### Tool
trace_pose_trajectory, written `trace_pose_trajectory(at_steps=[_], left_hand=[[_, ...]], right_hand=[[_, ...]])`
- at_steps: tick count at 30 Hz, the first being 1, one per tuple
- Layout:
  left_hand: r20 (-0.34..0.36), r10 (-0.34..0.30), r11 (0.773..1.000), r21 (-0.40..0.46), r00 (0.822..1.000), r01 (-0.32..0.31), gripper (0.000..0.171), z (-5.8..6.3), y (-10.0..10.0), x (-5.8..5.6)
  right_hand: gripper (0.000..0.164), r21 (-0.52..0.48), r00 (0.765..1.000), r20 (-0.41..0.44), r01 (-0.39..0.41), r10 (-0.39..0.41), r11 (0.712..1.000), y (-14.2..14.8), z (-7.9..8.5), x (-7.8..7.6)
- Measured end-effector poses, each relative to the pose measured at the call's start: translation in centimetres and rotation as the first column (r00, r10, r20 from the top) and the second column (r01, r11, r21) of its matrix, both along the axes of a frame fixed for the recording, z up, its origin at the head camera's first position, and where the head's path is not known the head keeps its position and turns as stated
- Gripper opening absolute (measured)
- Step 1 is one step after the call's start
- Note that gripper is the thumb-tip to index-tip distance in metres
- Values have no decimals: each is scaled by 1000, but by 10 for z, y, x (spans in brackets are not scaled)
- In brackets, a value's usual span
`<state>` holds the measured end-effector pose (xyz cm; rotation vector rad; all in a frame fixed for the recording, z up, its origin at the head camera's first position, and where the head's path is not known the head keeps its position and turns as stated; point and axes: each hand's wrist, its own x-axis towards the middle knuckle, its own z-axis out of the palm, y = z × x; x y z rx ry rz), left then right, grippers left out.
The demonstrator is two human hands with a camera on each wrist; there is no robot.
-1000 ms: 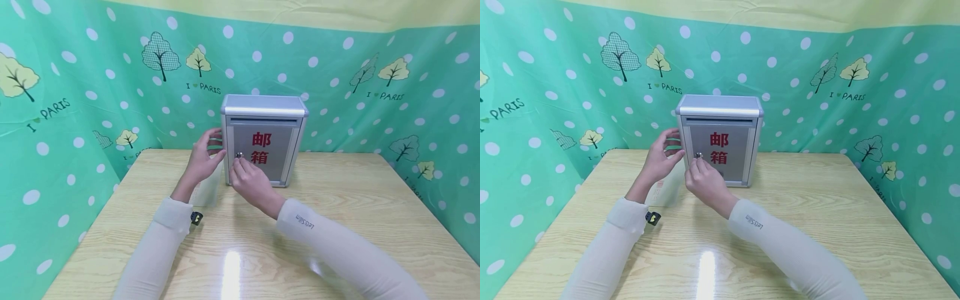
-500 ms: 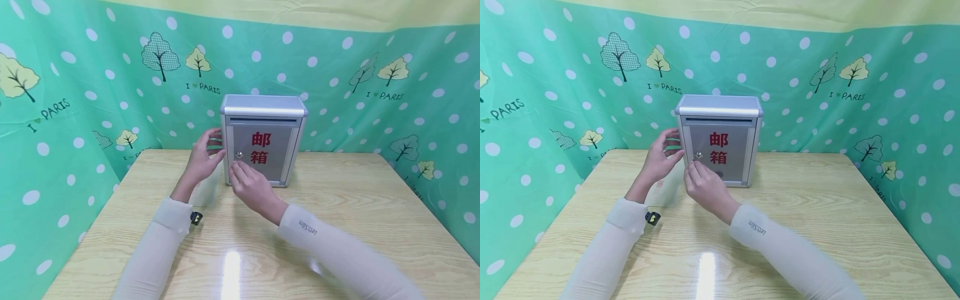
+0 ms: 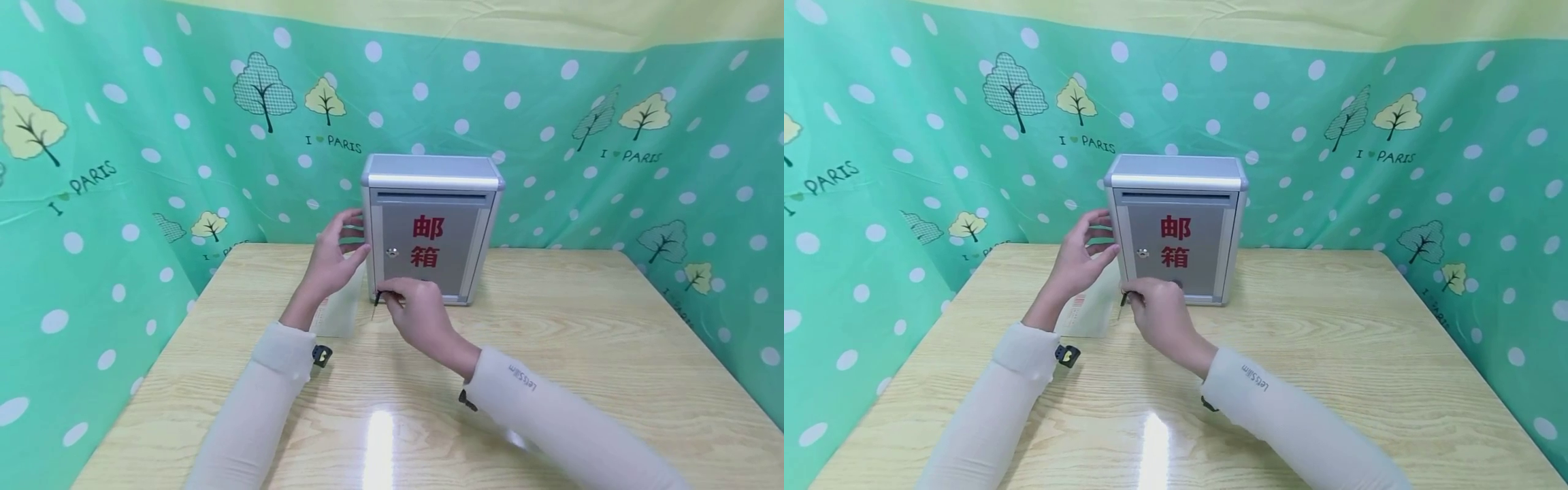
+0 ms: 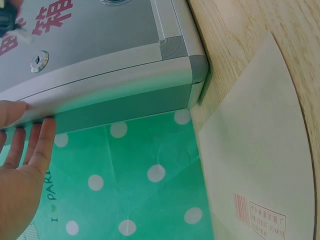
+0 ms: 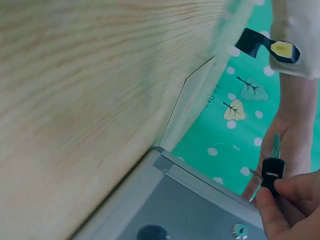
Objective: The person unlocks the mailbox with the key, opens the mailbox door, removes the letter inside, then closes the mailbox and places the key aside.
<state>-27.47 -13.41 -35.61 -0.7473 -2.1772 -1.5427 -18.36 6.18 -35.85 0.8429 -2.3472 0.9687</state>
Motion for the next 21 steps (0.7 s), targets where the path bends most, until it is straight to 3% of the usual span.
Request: trace_pose_trajectory(at_steps=[4,8,11,14,18,21], left_hand=[[5,8,1000,-6,1000,-8,61,1,0,0],[14,16,1000,-5,1000,-16,61,1,0,1],[23,20,1000,-2,1000,-19,61,1,0,1],[31,25,1000,-3,999,-25,61,1,0,1],[29,25,1000,-1,999,-25,61,2,1,2],[21,22,1000,0,1000,-22,61,2,0,3]], right_hand=[[16,-94,977,211,28,-7,995,3,-2,-5],[16,-112,942,334,68,-27,991,8,-10,-14],[15,-133,902,431,104,-37,986,11,-15,-20],[14,-179,828,561,148,-22,973,15,-18,-25],[16,-272,688,724,220,48,937,19,-24,-34],[20,-322,597,795,270,105,907,21,-27,-40]])
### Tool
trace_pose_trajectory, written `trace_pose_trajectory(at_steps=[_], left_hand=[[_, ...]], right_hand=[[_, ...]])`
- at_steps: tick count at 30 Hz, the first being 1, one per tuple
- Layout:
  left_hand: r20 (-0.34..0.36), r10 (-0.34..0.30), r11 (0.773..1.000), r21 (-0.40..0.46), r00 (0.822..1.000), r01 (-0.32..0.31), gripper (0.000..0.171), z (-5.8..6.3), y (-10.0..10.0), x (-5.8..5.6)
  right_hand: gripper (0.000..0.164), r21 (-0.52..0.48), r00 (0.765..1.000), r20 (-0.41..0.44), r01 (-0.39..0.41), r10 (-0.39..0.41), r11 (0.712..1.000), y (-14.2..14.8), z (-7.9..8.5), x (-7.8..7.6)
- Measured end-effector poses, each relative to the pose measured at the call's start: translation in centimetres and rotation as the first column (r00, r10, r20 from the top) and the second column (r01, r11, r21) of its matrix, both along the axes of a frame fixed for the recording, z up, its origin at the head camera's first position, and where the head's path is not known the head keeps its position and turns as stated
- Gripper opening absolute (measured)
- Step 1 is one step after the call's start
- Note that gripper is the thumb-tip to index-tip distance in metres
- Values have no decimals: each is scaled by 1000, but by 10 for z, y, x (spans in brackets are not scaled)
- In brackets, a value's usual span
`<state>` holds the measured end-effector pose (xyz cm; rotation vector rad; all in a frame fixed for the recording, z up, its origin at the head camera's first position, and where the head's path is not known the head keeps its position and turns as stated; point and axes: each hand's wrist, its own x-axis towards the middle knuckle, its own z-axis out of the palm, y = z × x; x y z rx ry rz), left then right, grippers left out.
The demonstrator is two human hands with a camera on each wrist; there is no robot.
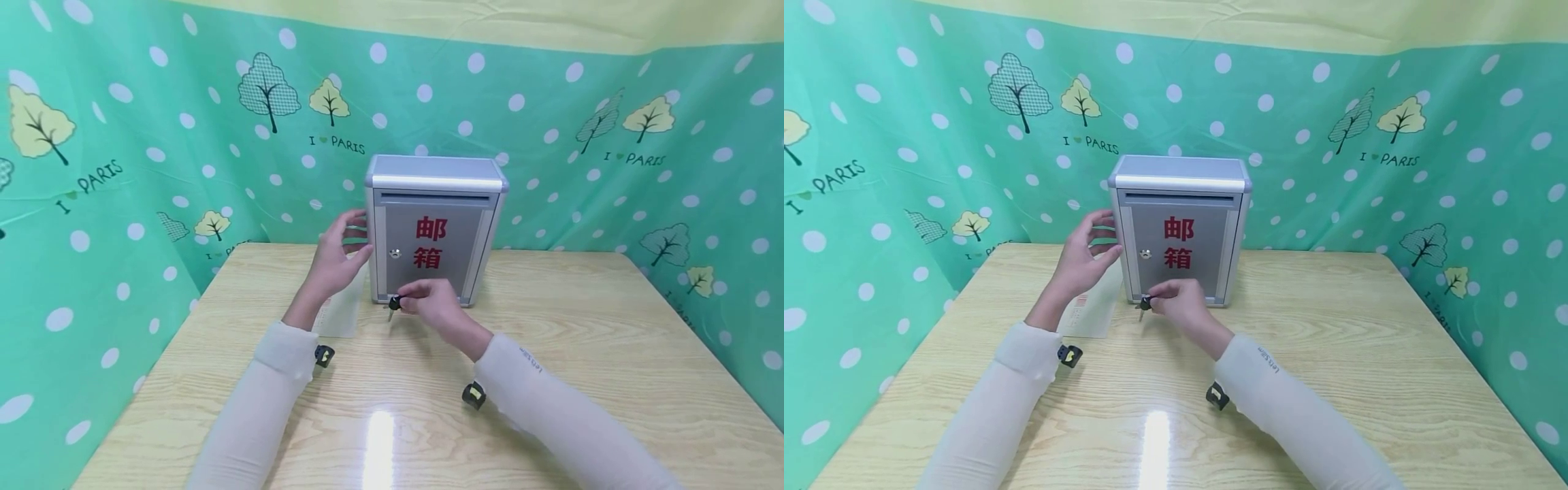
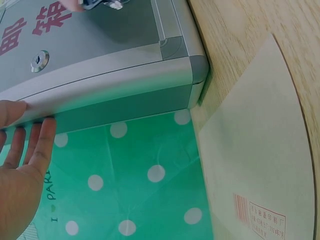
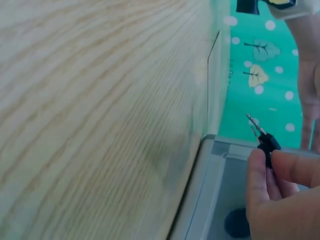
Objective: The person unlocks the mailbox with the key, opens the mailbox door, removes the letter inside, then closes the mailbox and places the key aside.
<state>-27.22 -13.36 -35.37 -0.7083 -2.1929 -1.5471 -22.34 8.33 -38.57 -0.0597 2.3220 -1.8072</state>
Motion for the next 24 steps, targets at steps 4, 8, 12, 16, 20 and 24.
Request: trace_pose_trajectory(at_steps=[4,8,12,16,20,24], left_hand=[[-3,6,1000,-6,1000,-6,61,1,1,0],[0,12,1000,-10,1000,-12,61,1,1,0],[1,5,1000,-4,1000,-5,60,1,1,0],[7,-5,1000,9,1000,5,61,1,2,0],[3,-9,1000,5,1000,9,61,1,2,-1],[-2,-8,1000,-2,1000,8,60,0,1,-1]], right_hand=[[23,-67,995,97,7,0,998,3,-3,-4],[23,-110,990,138,9,7,994,5,-6,-7],[23,-131,987,158,12,9,991,8,-11,-11],[23,-116,985,169,-3,23,993,10,-16,-14],[23,-95,983,175,-38,54,995,14,-19,-17],[23,-72,979,192,-58,70,996,16,-19,-18]])
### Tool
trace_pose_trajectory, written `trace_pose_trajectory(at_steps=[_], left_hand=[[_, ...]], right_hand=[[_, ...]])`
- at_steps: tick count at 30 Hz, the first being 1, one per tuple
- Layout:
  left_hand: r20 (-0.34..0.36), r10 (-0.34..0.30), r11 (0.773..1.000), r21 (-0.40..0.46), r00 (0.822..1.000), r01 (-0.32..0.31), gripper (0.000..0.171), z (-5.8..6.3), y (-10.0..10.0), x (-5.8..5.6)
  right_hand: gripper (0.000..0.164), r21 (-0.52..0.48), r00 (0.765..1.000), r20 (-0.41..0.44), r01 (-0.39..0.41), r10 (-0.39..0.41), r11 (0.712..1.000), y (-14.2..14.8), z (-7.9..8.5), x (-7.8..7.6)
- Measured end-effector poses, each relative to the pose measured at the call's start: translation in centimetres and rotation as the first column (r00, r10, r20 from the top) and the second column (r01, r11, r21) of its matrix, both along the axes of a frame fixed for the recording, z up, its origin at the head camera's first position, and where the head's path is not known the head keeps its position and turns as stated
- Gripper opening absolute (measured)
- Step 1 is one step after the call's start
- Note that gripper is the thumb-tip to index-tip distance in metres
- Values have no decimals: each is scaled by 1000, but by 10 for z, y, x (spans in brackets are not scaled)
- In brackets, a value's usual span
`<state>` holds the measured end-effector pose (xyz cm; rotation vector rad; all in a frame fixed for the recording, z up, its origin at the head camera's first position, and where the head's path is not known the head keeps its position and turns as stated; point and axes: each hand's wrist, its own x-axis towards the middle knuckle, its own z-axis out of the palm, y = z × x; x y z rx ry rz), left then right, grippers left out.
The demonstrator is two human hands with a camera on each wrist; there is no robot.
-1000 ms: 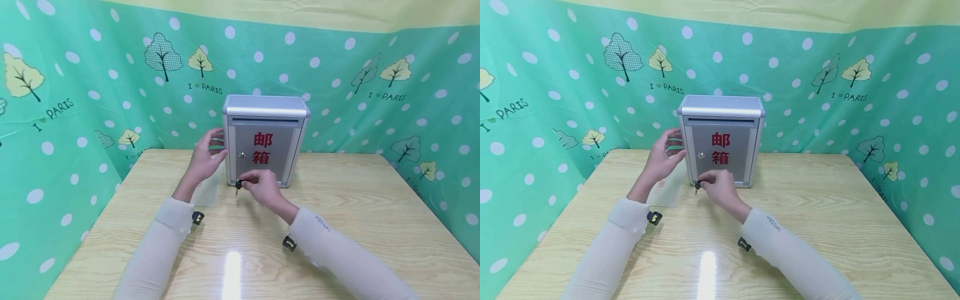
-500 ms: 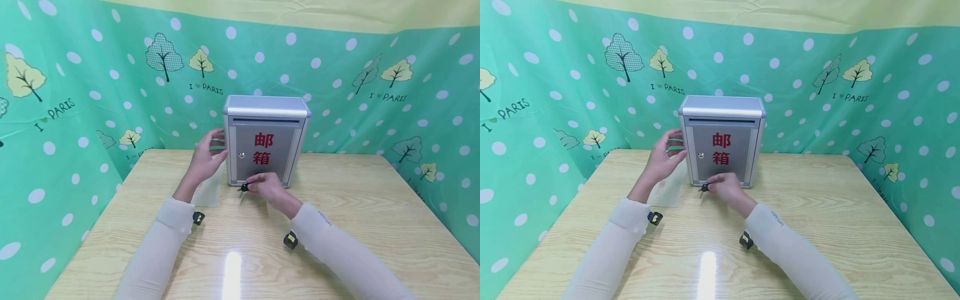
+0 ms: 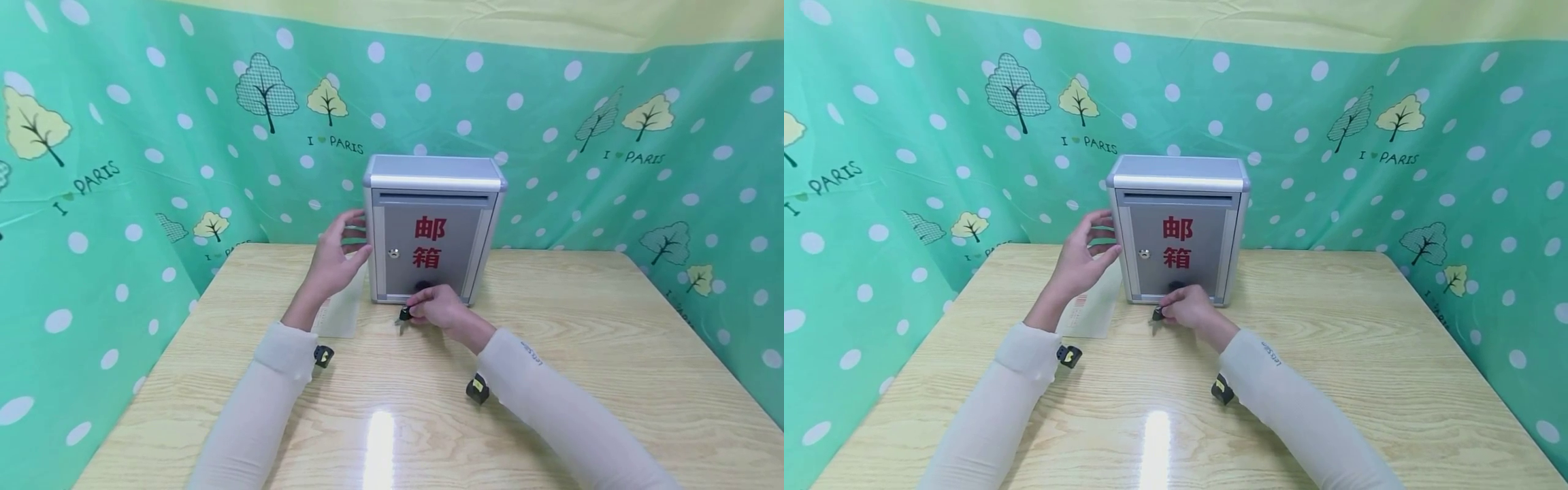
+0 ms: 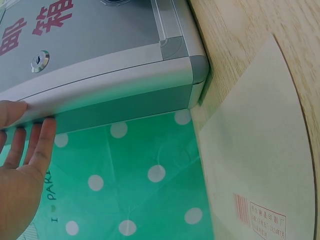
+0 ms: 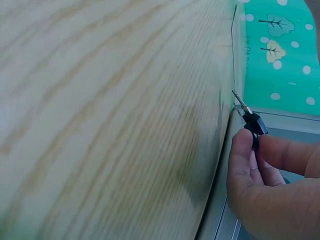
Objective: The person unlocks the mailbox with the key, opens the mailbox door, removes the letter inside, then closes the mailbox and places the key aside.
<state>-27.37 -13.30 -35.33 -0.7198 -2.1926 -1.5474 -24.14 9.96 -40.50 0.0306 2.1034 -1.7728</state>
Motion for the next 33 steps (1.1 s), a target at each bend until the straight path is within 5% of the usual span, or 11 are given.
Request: trace_pose_trajectory(at_steps=[15,24,33], left_hand=[[34,8,1000,11,999,-8,63,2,2,2],[35,-1,1000,16,999,0,59,23,8,24],[46,10,1000,9,999,-10,60,23,9,25]], right_hand=[[22,61,999,4,-52,52,997,11,-5,0],[28,100,994,-19,-101,104,990,20,5,-1],[27,176,994,-51,-90,100,980,24,7,0]])
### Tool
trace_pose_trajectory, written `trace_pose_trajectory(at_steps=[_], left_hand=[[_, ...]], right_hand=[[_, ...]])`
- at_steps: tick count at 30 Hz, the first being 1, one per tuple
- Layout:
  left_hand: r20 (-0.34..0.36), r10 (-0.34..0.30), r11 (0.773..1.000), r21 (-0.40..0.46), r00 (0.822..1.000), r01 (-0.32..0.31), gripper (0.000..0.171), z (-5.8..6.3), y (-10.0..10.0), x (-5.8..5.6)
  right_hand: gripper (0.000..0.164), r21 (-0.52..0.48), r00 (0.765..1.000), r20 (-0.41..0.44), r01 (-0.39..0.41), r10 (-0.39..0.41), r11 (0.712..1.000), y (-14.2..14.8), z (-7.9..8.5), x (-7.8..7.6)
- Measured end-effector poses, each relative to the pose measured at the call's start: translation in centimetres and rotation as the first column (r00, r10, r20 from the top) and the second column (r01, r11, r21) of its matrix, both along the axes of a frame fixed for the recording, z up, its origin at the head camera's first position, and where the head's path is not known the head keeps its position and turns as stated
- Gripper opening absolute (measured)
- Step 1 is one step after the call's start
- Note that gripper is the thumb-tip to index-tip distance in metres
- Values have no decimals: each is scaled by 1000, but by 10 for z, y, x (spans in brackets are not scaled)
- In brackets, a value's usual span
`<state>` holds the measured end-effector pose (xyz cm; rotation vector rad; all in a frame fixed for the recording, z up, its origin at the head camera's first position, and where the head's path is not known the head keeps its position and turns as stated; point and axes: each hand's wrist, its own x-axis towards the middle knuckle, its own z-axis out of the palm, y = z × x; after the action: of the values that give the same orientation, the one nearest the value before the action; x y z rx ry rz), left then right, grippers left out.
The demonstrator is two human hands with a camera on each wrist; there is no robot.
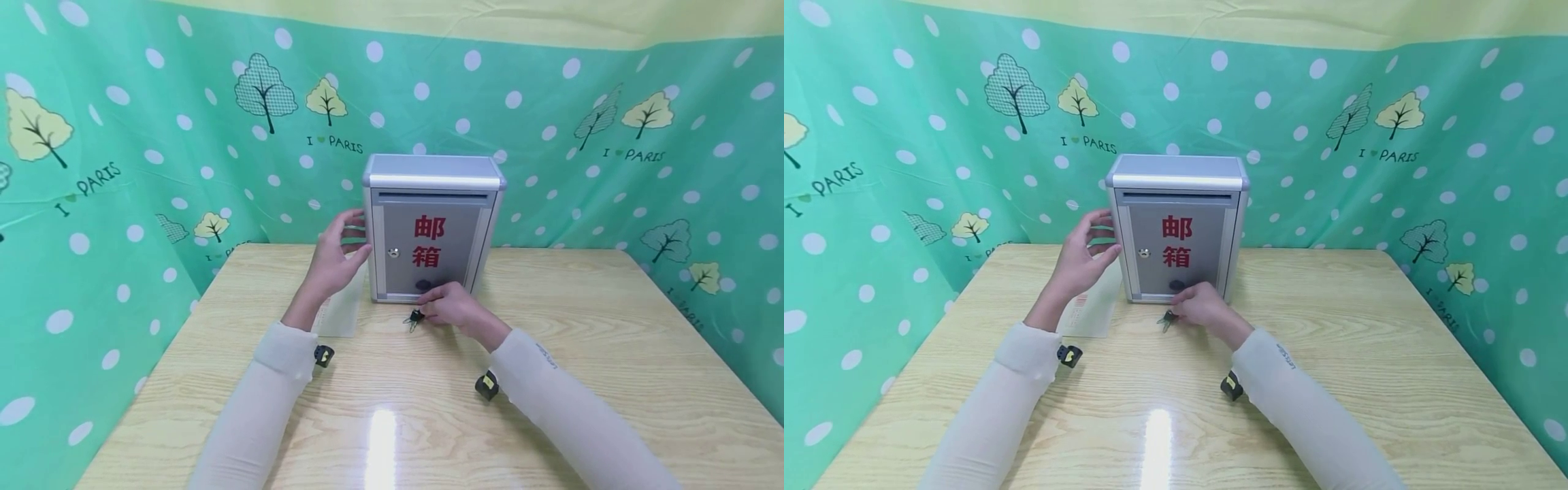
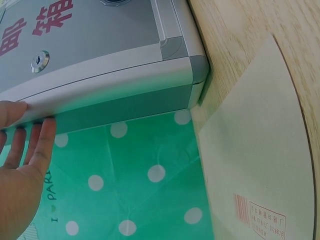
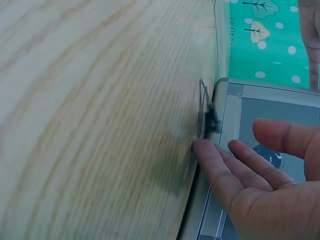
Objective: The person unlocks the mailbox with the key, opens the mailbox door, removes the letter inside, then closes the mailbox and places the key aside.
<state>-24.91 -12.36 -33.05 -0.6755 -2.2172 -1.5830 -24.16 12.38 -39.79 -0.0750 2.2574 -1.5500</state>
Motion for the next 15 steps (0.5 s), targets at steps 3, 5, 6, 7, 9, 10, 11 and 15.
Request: trace_pose_trajectory(at_steps=[3,5,6,7,9,10,11,15], left_hand=[[5,0,1000,4,1000,0,59,0,0,0],[2,-3,1000,7,1000,3,59,1,0,0],[3,-5,1000,10,1000,5,59,1,-1,0],[1,-8,1000,13,1000,8,59,1,-1,0],[-1,-9,1000,13,1000,9,59,-3,-2,-4],[-3,-9,1000,13,1000,9,60,-6,-2,-7],[-6,-8,1000,13,1000,8,60,-9,-3,-10],[-17,-4,1000,16,1000,4,62,-19,-6,-21]], right_hand=[[28,12,1000,-10,6,-5,1000,1,0,0],[28,11,1000,-11,13,-13,1000,0,0,0],[29,9,1000,-9,17,-17,1000,1,-1,1],[29,8,1000,-8,20,-20,1000,1,-1,1],[29,3,1000,-8,25,-25,1000,1,-2,1],[29,-4,1000,-3,30,-30,1000,1,-2,2],[30,-9,1000,-4,28,-28,1000,1,-2,2],[32,-46,1000,-11,5,-6,999,2,-3,2]])
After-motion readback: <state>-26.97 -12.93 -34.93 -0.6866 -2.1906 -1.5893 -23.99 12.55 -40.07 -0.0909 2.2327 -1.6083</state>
